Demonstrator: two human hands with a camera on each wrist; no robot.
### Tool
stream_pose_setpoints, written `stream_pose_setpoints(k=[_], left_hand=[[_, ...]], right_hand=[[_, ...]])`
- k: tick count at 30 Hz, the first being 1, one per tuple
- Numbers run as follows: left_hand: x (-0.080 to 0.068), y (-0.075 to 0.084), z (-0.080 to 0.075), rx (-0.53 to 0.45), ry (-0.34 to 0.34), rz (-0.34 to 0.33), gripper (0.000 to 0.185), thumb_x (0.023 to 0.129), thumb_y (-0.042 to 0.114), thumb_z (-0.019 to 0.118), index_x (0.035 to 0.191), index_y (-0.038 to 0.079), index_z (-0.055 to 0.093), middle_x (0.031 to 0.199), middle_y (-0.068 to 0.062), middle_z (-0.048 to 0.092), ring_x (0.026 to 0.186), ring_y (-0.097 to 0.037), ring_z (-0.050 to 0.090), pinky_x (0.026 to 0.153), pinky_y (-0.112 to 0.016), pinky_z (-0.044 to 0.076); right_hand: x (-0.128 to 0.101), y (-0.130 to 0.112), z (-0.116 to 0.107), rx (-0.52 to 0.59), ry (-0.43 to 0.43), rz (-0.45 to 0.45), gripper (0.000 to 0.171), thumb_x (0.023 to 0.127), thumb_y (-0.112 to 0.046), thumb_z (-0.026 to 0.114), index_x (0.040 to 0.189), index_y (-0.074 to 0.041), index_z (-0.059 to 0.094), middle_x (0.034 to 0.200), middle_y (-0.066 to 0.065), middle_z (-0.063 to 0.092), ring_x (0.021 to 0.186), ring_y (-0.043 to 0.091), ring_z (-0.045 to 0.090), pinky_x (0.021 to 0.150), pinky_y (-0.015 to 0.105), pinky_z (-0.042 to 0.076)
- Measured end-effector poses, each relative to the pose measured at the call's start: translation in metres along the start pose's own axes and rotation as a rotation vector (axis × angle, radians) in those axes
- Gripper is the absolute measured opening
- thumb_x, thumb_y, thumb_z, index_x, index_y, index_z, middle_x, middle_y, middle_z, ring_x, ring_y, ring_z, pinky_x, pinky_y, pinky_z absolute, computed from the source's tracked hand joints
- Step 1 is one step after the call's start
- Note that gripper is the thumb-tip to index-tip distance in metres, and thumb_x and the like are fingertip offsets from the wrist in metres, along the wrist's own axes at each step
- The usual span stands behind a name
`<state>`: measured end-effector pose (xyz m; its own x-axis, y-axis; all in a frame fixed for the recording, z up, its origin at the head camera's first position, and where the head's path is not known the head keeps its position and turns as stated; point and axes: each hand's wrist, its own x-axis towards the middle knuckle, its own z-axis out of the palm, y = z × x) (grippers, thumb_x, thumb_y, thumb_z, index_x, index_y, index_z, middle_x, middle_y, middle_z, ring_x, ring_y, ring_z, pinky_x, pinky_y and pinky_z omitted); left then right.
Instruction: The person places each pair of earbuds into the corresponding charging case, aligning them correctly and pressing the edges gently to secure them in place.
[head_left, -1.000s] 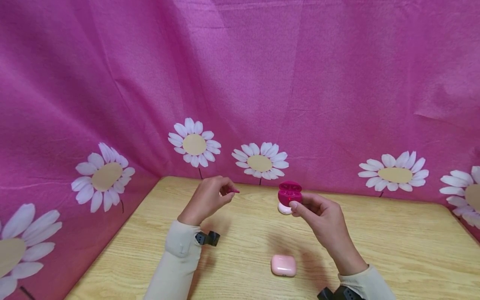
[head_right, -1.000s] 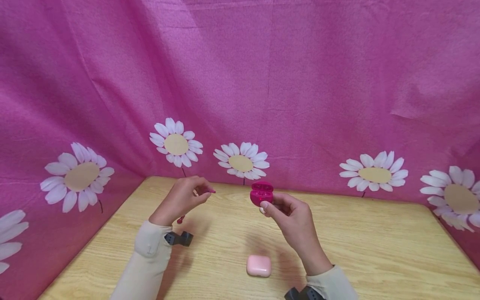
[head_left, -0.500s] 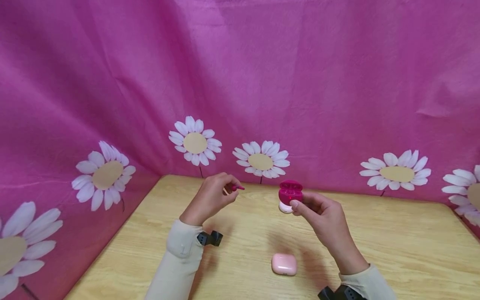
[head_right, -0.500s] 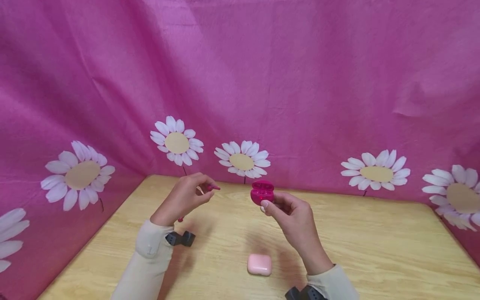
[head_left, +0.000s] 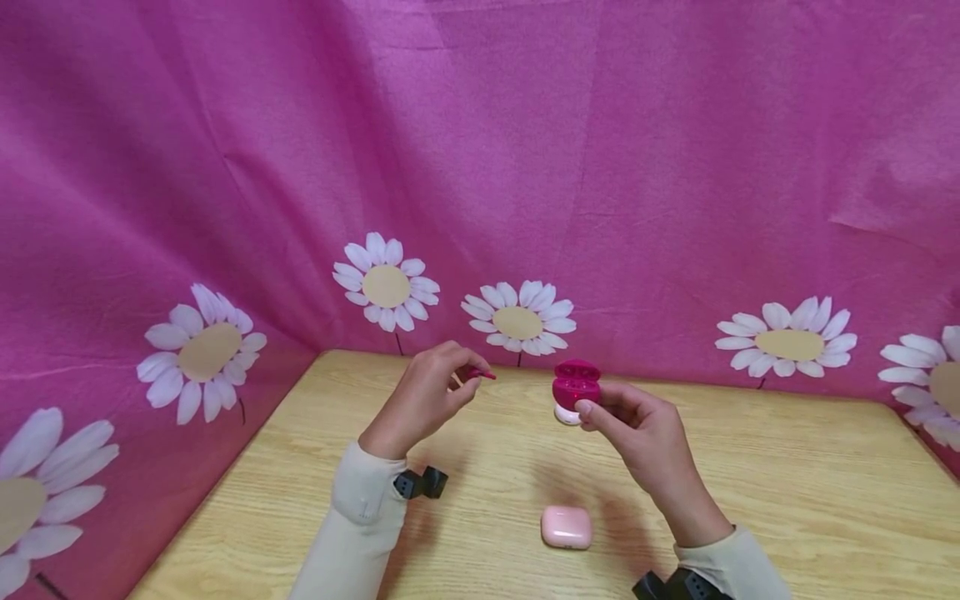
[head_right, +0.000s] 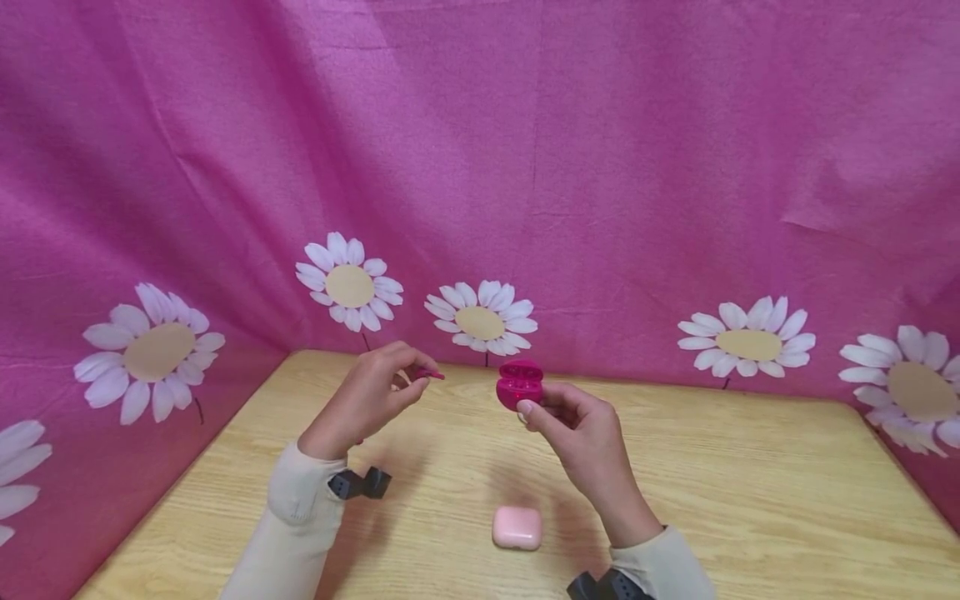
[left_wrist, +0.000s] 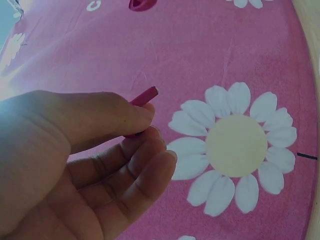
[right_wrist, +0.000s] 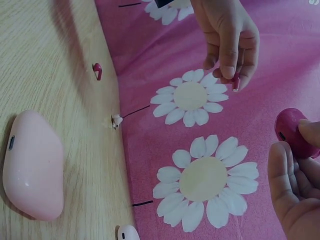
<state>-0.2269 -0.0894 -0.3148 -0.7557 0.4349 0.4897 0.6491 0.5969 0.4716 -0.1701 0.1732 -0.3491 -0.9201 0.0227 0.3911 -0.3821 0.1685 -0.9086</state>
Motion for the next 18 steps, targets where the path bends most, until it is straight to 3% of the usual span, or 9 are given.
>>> stream_pose_setpoints(k=[8, 18], left_hand=[[0.001, 0.009, 0.004, -0.037, 0.012, 0.048, 0.021, 0.084, 0.003, 0.072, 0.103, 0.012, 0.067, 0.091, 0.005, 0.064, 0.078, -0.006, 0.059, 0.068, -0.022, 0.054], [0.004, 0.015, 0.007, -0.082, 0.059, 0.095, 0.018, 0.084, 0.004, 0.073, 0.096, 0.011, 0.061, 0.087, 0.005, 0.065, 0.076, -0.005, 0.061, 0.067, -0.022, 0.055]], right_hand=[[-0.001, -0.001, 0.002, -0.006, -0.008, -0.015, 0.023, 0.086, -0.012, 0.073, 0.105, 0.001, 0.069, 0.084, 0.012, 0.070, 0.070, 0.014, 0.067, 0.067, 0.028, 0.056], [-0.001, 0.001, 0.005, -0.005, -0.025, -0.023, 0.024, 0.086, -0.012, 0.073, 0.105, 0.002, 0.069, 0.086, 0.014, 0.070, 0.071, 0.016, 0.067, 0.068, 0.029, 0.056]])
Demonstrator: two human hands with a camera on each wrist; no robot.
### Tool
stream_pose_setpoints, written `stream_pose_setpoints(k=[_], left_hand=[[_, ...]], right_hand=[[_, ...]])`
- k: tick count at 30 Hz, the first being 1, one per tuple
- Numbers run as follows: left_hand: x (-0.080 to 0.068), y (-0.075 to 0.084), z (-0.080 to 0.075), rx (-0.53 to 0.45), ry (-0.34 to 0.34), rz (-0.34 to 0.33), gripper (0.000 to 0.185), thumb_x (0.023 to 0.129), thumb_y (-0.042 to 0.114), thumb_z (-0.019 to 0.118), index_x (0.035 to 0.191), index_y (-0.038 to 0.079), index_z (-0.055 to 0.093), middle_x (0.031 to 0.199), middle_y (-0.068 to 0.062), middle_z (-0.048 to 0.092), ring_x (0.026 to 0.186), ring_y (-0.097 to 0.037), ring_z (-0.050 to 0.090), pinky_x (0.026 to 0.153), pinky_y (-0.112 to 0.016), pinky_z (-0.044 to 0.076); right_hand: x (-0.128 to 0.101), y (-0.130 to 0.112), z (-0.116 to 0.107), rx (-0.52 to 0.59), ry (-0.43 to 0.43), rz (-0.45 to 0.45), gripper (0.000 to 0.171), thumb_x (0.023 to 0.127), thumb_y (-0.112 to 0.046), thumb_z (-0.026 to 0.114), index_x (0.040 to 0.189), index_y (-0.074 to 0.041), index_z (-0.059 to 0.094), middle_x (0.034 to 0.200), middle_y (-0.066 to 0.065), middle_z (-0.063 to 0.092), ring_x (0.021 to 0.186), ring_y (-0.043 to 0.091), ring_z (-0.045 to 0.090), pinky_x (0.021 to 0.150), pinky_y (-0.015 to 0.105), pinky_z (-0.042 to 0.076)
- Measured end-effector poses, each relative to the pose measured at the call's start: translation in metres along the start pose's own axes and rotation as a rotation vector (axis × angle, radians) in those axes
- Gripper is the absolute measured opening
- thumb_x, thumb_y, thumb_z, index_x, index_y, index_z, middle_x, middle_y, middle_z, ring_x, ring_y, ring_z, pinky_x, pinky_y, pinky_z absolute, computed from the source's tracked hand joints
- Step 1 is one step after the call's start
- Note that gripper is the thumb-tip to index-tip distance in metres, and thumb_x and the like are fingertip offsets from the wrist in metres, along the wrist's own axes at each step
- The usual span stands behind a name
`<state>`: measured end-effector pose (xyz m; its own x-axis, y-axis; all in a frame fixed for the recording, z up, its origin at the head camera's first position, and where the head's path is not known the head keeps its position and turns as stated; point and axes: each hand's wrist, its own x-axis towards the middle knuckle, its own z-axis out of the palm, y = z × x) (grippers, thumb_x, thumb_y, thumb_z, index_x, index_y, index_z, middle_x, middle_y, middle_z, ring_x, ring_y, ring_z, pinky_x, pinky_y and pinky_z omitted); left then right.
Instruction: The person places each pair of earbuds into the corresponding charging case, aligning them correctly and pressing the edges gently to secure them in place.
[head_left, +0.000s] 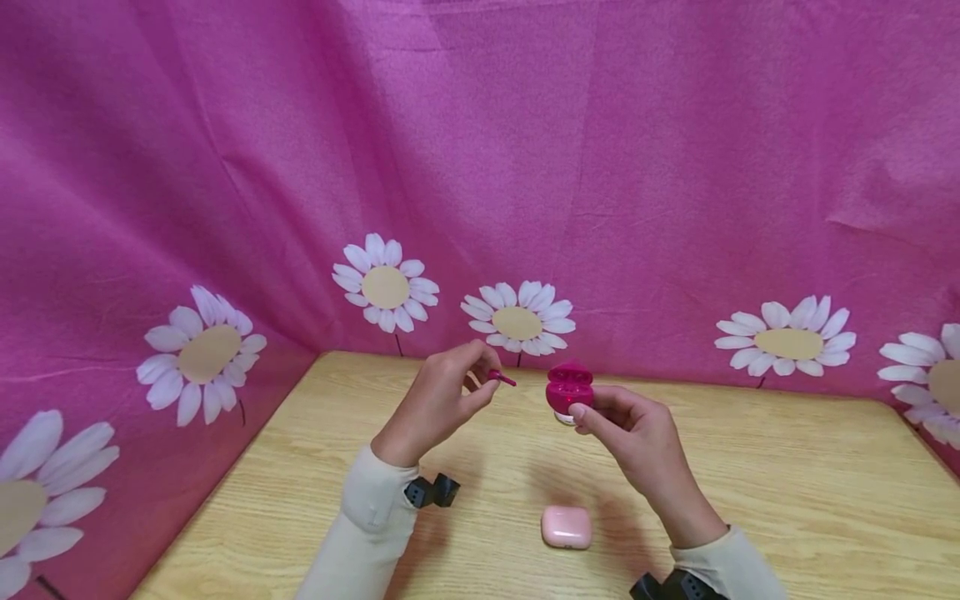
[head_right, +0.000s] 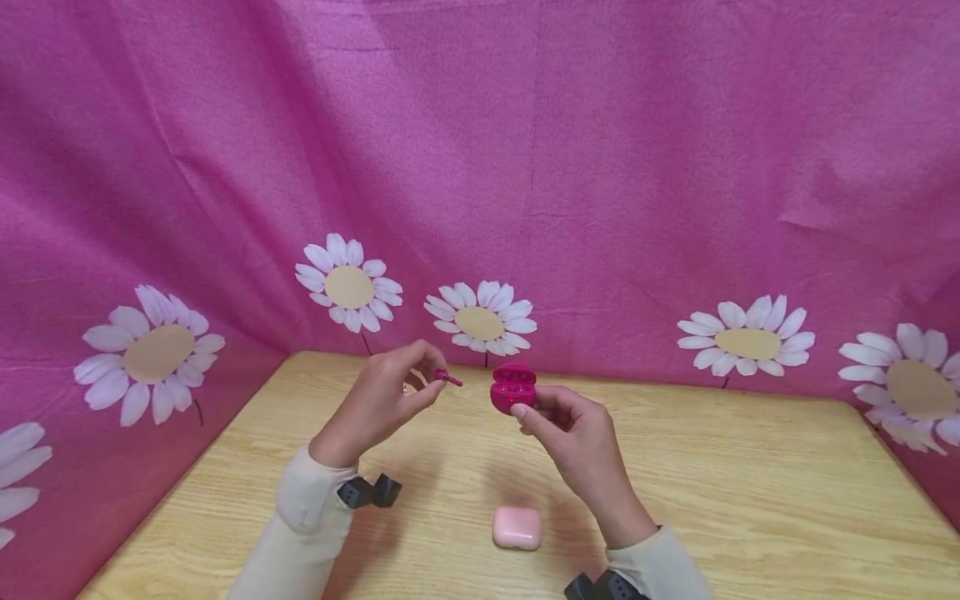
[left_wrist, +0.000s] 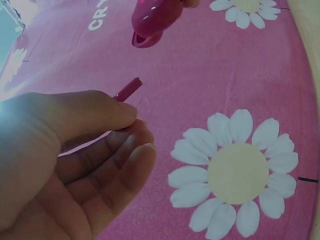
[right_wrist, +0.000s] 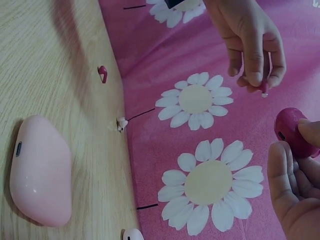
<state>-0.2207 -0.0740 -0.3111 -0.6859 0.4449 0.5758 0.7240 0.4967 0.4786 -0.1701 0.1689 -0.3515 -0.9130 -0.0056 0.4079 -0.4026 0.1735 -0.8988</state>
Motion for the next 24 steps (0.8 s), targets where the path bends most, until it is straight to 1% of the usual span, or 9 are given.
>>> stream_pose_setpoints(k=[5, 10, 15, 18, 24], left_hand=[[0.005, 0.003, 0.002, -0.015, 0.030, 0.052, 0.017, 0.085, 0.005, 0.072, 0.100, 0.008, 0.065, 0.088, 0.004, 0.065, 0.077, -0.005, 0.060, 0.067, -0.024, 0.055], [0.009, 0.007, 0.005, -0.043, 0.029, 0.092, 0.017, 0.087, 0.007, 0.071, 0.104, 0.009, 0.068, 0.091, 0.004, 0.065, 0.079, -0.004, 0.058, 0.068, -0.020, 0.053], [0.014, 0.009, 0.008, -0.082, 0.020, 0.147, 0.018, 0.087, 0.007, 0.071, 0.104, 0.011, 0.069, 0.095, 0.005, 0.066, 0.082, -0.004, 0.060, 0.070, -0.018, 0.052], [0.018, 0.011, 0.010, -0.094, 0.021, 0.181, 0.017, 0.087, 0.008, 0.070, 0.104, 0.012, 0.069, 0.096, 0.005, 0.067, 0.081, -0.004, 0.060, 0.071, -0.017, 0.051], [0.020, 0.017, 0.012, -0.103, 0.034, 0.216, 0.017, 0.087, 0.008, 0.070, 0.103, 0.012, 0.072, 0.097, 0.005, 0.068, 0.084, -0.004, 0.060, 0.073, -0.016, 0.051]], right_hand=[[0.000, 0.002, 0.000, -0.002, -0.006, 0.005, 0.023, 0.086, -0.012, 0.073, 0.105, 0.002, 0.069, 0.086, 0.013, 0.070, 0.071, 0.018, 0.067, 0.069, 0.030, 0.057], [0.000, 0.003, 0.000, -0.010, -0.011, 0.000, 0.022, 0.086, -0.012, 0.073, 0.103, 0.001, 0.069, 0.084, 0.013, 0.069, 0.069, 0.016, 0.066, 0.066, 0.028, 0.056], [0.000, 0.002, -0.001, -0.016, -0.008, 0.005, 0.023, 0.087, -0.014, 0.073, 0.104, 0.001, 0.069, 0.086, 0.015, 0.069, 0.070, 0.016, 0.067, 0.067, 0.028, 0.056], [0.000, 0.002, -0.001, -0.010, -0.003, 0.015, 0.023, 0.087, -0.014, 0.073, 0.104, 0.001, 0.070, 0.086, 0.016, 0.069, 0.071, 0.016, 0.067, 0.068, 0.029, 0.056], [0.000, 0.003, 0.000, 0.005, -0.004, 0.003, 0.022, 0.087, -0.012, 0.072, 0.104, 0.002, 0.069, 0.085, 0.015, 0.069, 0.070, 0.016, 0.067, 0.067, 0.029, 0.056]])
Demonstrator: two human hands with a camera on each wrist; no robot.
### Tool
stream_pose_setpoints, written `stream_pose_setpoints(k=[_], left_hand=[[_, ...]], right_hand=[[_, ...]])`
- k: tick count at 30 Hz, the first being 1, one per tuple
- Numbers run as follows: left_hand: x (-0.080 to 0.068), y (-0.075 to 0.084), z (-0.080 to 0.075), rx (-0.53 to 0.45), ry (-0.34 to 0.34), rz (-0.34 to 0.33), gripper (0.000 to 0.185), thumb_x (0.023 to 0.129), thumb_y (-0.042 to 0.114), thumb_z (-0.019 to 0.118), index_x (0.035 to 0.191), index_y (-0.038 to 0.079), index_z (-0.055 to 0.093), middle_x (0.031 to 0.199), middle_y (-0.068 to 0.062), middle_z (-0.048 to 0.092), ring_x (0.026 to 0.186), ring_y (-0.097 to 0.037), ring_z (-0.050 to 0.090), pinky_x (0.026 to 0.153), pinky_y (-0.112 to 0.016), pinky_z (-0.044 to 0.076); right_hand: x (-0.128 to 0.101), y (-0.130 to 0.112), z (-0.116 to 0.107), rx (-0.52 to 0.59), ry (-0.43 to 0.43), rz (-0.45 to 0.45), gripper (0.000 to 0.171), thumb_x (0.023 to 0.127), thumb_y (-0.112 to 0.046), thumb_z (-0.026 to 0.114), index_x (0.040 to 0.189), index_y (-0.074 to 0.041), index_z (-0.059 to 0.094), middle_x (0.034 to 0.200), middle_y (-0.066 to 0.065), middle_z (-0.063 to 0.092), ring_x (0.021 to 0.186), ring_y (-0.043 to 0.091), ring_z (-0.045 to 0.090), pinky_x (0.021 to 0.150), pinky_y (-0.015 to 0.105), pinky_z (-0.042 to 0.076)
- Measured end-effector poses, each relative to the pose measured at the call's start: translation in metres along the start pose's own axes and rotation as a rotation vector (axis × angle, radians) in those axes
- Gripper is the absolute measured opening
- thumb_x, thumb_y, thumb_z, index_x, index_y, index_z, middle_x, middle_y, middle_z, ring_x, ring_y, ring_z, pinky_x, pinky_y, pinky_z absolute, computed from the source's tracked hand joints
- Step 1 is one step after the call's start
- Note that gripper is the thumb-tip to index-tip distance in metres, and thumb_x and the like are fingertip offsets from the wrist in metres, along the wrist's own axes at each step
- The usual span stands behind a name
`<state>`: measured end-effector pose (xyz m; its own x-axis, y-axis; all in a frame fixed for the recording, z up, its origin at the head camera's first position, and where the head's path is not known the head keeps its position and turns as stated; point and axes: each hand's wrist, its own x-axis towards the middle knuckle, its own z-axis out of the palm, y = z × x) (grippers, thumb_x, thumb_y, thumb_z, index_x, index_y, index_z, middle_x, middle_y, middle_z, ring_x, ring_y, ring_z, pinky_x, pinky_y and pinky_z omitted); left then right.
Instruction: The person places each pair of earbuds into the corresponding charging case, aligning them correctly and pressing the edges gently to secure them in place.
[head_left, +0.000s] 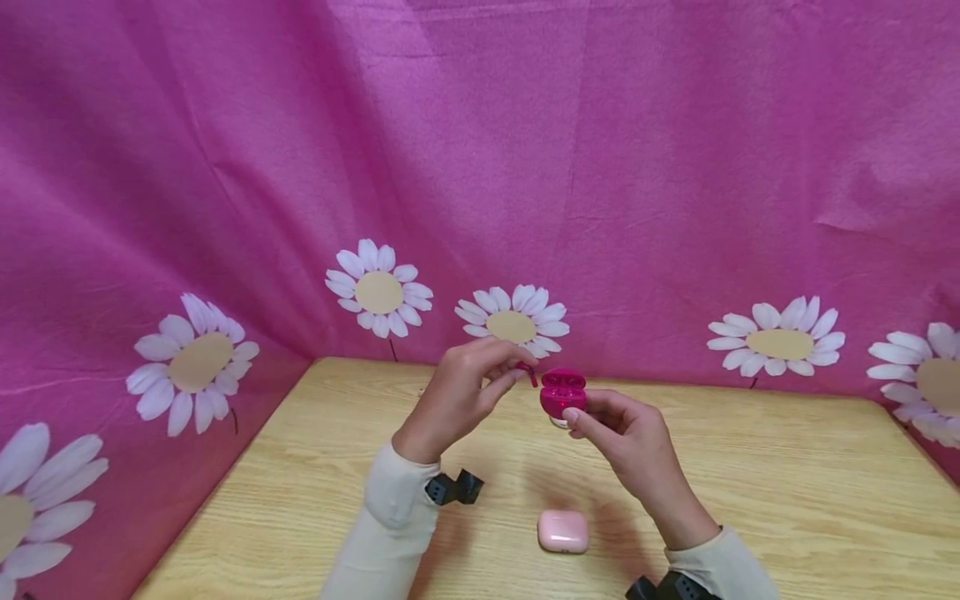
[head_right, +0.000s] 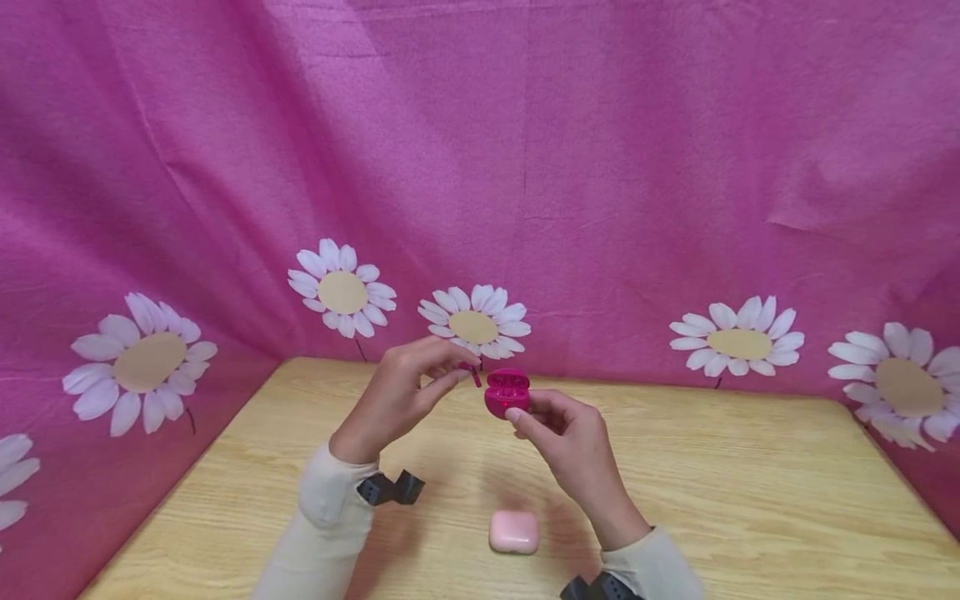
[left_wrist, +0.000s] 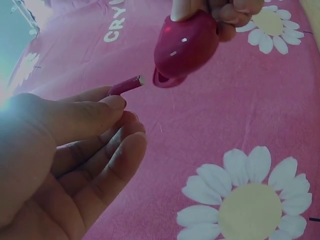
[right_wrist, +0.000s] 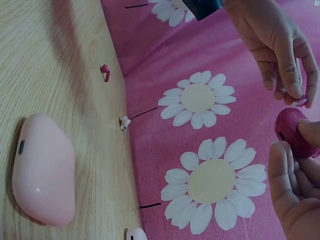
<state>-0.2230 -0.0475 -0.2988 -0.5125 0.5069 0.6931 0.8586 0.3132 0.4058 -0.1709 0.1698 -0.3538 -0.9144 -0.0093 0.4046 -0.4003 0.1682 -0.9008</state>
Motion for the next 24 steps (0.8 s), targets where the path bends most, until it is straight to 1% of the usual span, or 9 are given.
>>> stream_pose_setpoints(k=[6, 11, 15, 18, 21, 24], left_hand=[[0.000, 0.003, 0.003, 0.016, 0.016, 0.032, 0.018, 0.086, 0.010, 0.071, 0.104, 0.010, 0.073, 0.096, 0.004, 0.067, 0.085, -0.004, 0.060, 0.074, -0.015, 0.050], [-0.001, 0.004, 0.005, 0.014, 0.050, 0.057, 0.019, 0.086, 0.009, 0.071, 0.105, 0.011, 0.073, 0.096, 0.003, 0.068, 0.087, -0.004, 0.061, 0.076, -0.014, 0.050], [-0.002, 0.005, 0.007, 0.004, 0.074, 0.064, 0.019, 0.085, 0.009, 0.072, 0.104, 0.009, 0.073, 0.097, 0.002, 0.068, 0.087, -0.003, 0.062, 0.075, -0.014, 0.050], [-0.002, 0.006, 0.009, 0.000, 0.091, 0.065, 0.018, 0.084, 0.008, 0.073, 0.102, 0.007, 0.073, 0.094, 0.002, 0.069, 0.083, -0.003, 0.062, 0.074, -0.014, 0.050], [-0.001, 0.006, 0.011, -0.004, 0.097, 0.059, 0.017, 0.084, 0.008, 0.073, 0.102, 0.006, 0.073, 0.092, 0.002, 0.069, 0.080, -0.003, 0.061, 0.073, -0.014, 0.050], [-0.001, 0.007, 0.012, 0.007, 0.093, 0.056, 0.017, 0.086, 0.008, 0.072, 0.102, 0.008, 0.072, 0.091, 0.002, 0.069, 0.079, -0.002, 0.061, 0.072, -0.014, 0.050]], right_hand=[[0.000, -0.001, 0.000, -0.002, 0.000, 0.001, 0.022, 0.087, -0.013, 0.072, 0.103, 0.002, 0.069, 0.086, 0.018, 0.069, 0.070, 0.015, 0.067, 0.067, 0.029, 0.056], [0.000, -0.003, -0.001, -0.008, 0.006, 0.019, 0.023, 0.087, -0.014, 0.073, 0.104, 0.002, 0.069, 0.085, 0.014, 0.069, 0.071, 0.016, 0.067, 0.068, 0.030, 0.056], [0.000, -0.003, -0.001, -0.016, 0.009, 0.009, 0.022, 0.087, -0.014, 0.073, 0.103, 0.001, 0.069, 0.083, 0.013, 0.069, 0.071, 0.016, 0.067, 0.067, 0.029, 0.056], [0.000, -0.004, -0.001, -0.013, 0.006, -0.004, 0.022, 0.087, -0.013, 0.072, 0.103, 0.002, 0.069, 0.084, 0.014, 0.069, 0.071, 0.016, 0.067, 0.066, 0.029, 0.056], [-0.001, -0.004, -0.001, -0.006, 0.004, -0.012, 0.021, 0.087, -0.012, 0.072, 0.102, 0.002, 0.069, 0.084, 0.014, 0.069, 0.071, 0.015, 0.066, 0.066, 0.029, 0.056], [-0.001, -0.004, -0.001, -0.003, 0.005, -0.016, 0.021, 0.087, -0.012, 0.072, 0.102, 0.002, 0.069, 0.083, 0.013, 0.068, 0.070, 0.015, 0.066, 0.066, 0.028, 0.056]])
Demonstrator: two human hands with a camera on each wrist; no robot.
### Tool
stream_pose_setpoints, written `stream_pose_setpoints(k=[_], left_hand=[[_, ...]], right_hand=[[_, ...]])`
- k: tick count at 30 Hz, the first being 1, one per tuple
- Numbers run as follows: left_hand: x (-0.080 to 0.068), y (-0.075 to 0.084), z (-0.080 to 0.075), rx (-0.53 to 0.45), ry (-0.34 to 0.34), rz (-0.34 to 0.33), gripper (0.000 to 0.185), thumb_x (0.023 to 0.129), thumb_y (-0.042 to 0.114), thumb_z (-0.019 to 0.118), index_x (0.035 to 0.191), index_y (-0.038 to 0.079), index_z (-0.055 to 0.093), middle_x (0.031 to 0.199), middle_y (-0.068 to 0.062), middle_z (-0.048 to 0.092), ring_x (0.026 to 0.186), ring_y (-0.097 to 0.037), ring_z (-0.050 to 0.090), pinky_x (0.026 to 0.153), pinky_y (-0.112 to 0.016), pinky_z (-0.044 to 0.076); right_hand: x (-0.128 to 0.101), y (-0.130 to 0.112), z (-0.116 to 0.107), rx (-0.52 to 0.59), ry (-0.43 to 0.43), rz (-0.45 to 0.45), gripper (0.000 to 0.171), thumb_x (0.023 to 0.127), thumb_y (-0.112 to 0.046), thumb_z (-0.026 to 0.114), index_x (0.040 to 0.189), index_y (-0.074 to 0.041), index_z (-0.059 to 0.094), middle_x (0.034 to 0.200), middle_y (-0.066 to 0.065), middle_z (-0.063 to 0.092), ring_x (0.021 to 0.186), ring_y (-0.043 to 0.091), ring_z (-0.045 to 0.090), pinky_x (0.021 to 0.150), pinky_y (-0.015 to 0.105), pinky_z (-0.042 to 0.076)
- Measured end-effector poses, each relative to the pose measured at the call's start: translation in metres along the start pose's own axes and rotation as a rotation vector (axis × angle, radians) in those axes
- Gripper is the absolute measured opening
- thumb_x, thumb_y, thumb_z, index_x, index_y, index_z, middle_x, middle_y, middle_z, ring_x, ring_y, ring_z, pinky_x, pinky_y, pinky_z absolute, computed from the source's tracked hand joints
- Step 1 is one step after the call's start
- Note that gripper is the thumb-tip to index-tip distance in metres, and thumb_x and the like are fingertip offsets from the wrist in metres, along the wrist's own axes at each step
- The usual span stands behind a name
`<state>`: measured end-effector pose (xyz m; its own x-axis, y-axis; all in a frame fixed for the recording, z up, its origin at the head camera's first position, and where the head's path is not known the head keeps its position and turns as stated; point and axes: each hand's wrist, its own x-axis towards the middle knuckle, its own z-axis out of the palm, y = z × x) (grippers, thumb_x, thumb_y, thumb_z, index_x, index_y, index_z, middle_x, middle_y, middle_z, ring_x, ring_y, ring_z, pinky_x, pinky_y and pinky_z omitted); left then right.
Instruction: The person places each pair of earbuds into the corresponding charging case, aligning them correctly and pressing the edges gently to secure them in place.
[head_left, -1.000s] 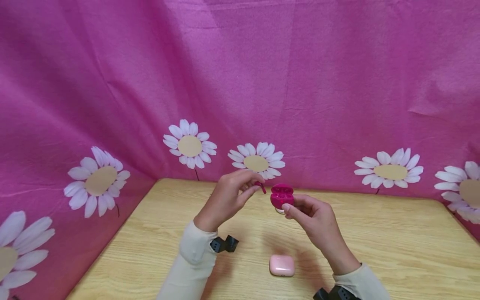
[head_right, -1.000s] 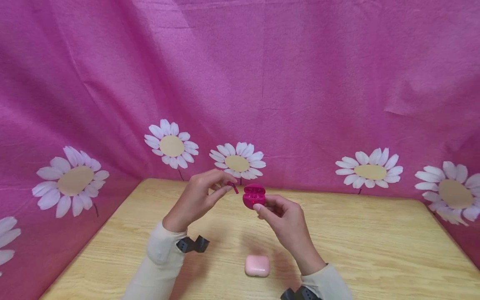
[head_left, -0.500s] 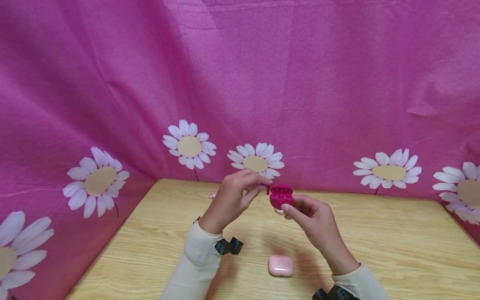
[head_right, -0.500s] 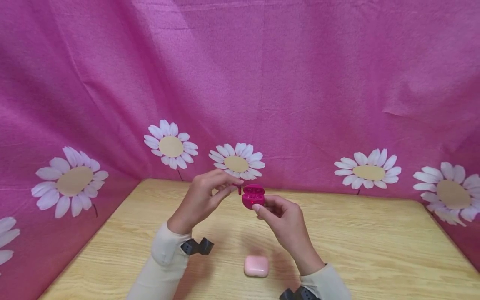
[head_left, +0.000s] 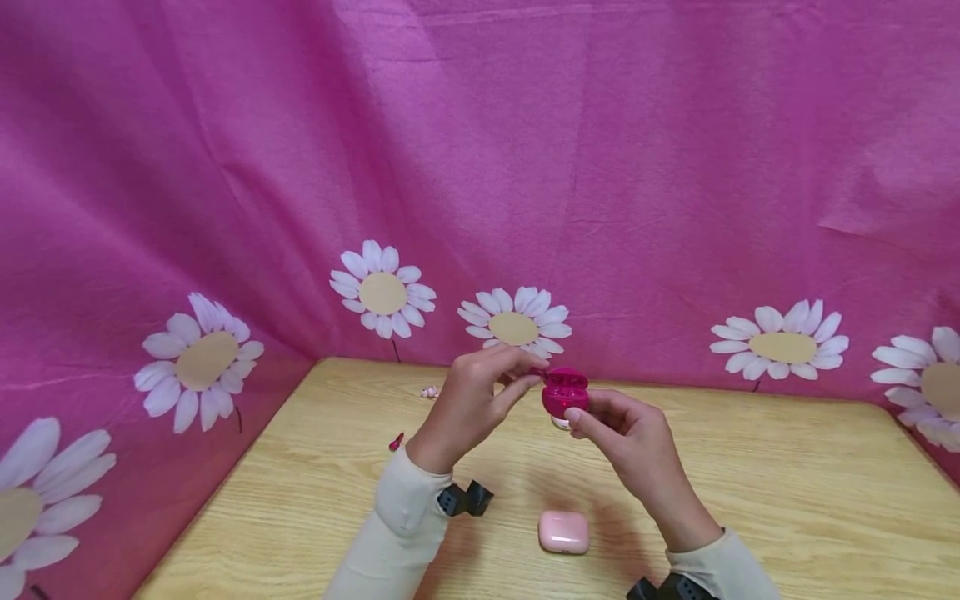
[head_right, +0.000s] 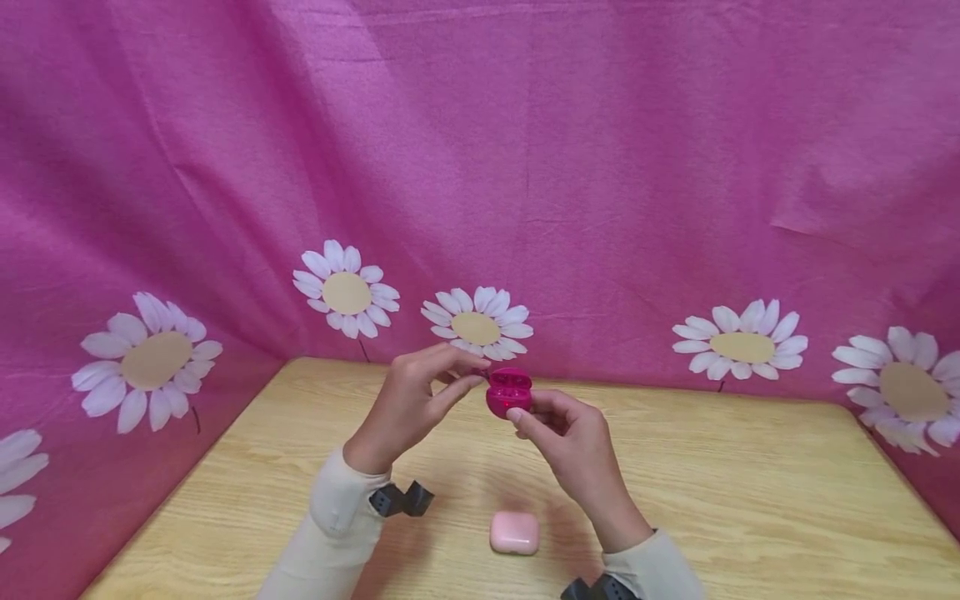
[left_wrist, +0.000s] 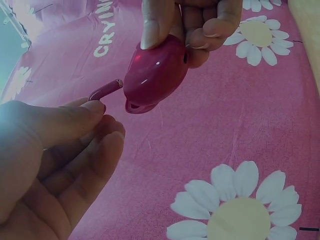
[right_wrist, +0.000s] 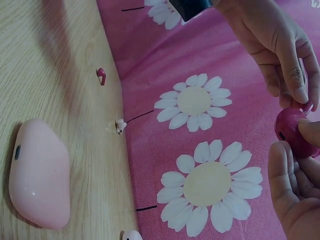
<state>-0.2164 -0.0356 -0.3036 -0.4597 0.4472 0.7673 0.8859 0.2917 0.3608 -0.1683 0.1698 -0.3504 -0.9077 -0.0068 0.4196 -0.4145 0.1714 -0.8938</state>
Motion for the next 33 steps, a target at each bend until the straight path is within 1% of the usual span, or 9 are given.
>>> stream_pose_setpoints(k=[5, 8, 14, 22, 28, 33], left_hand=[[0.0003, 0.0007, 0.0012, 0.008, -0.009, -0.025, 0.021, 0.085, 0.007, 0.073, 0.105, 0.008, 0.067, 0.089, 0.003, 0.069, 0.079, -0.002, 0.062, 0.070, -0.015, 0.051], [0.0008, 0.0016, 0.0027, -0.001, -0.012, -0.042, 0.020, 0.084, 0.006, 0.074, 0.102, 0.006, 0.065, 0.087, 0.002, 0.069, 0.078, -0.004, 0.063, 0.069, -0.015, 0.051], [0.0004, 0.0022, 0.0046, 0.017, -0.019, -0.032, 0.016, 0.085, 0.008, 0.074, 0.099, 0.007, 0.065, 0.086, 0.001, 0.069, 0.076, -0.005, 0.063, 0.068, -0.015, 0.051], [-0.0004, 0.0031, 0.0067, 0.063, -0.040, -0.031, 0.017, 0.083, 0.010, 0.076, 0.098, 0.010, 0.066, 0.084, 0.004, 0.068, 0.074, -0.002, 0.059, 0.062, -0.022, 0.053], [-0.0005, 0.0038, 0.0073, 0.082, -0.048, -0.039, 0.015, 0.084, 0.012, 0.076, 0.096, 0.011, 0.067, 0.082, 0.005, 0.064, 0.075, -0.004, 0.057, 0.060, -0.027, 0.053], [-0.0005, 0.0045, 0.0070, 0.102, -0.058, -0.038, 0.013, 0.084, 0.013, 0.076, 0.095, 0.013, 0.068, 0.083, 0.007, 0.061, 0.076, -0.004, 0.056, 0.060, -0.023, 0.052]], right_hand=[[0.0003, 0.0005, -0.0001, -0.005, 0.002, -0.001, 0.021, 0.087, -0.012, 0.072, 0.103, 0.002, 0.069, 0.083, 0.013, 0.069, 0.071, 0.014, 0.066, 0.066, 0.029, 0.056], [0.0003, 0.0007, -0.0001, -0.004, 0.001, -0.004, 0.021, 0.087, -0.012, 0.072, 0.103, 0.002, 0.069, 0.083, 0.013, 0.069, 0.070, 0.014, 0.066, 0.066, 0.029, 0.056], [0.0004, 0.0011, 0.0004, 0.000, -0.003, -0.012, 0.021, 0.087, -0.011, 0.072, 0.103, 0.002, 0.069, 0.083, 0.013, 0.069, 0.070, 0.014, 0.066, 0.066, 0.028, 0.056], [-0.0005, -0.0001, 0.0011, 0.000, -0.013, -0.015, 0.021, 0.087, -0.011, 0.071, 0.104, 0.002, 0.069, 0.084, 0.014, 0.069, 0.071, 0.016, 0.067, 0.067, 0.028, 0.056], [-0.0006, -0.0012, 0.0014, 0.004, -0.017, -0.014, 0.022, 0.087, -0.011, 0.071, 0.104, 0.002, 0.069, 0.085, 0.015, 0.070, 0.071, 0.016, 0.067, 0.068, 0.028, 0.056], [-0.0008, -0.0011, 0.0016, 0.002, -0.014, -0.021, 0.021, 0.087, -0.010, 0.071, 0.103, 0.003, 0.069, 0.085, 0.014, 0.069, 0.071, 0.015, 0.067, 0.067, 0.028, 0.056]])
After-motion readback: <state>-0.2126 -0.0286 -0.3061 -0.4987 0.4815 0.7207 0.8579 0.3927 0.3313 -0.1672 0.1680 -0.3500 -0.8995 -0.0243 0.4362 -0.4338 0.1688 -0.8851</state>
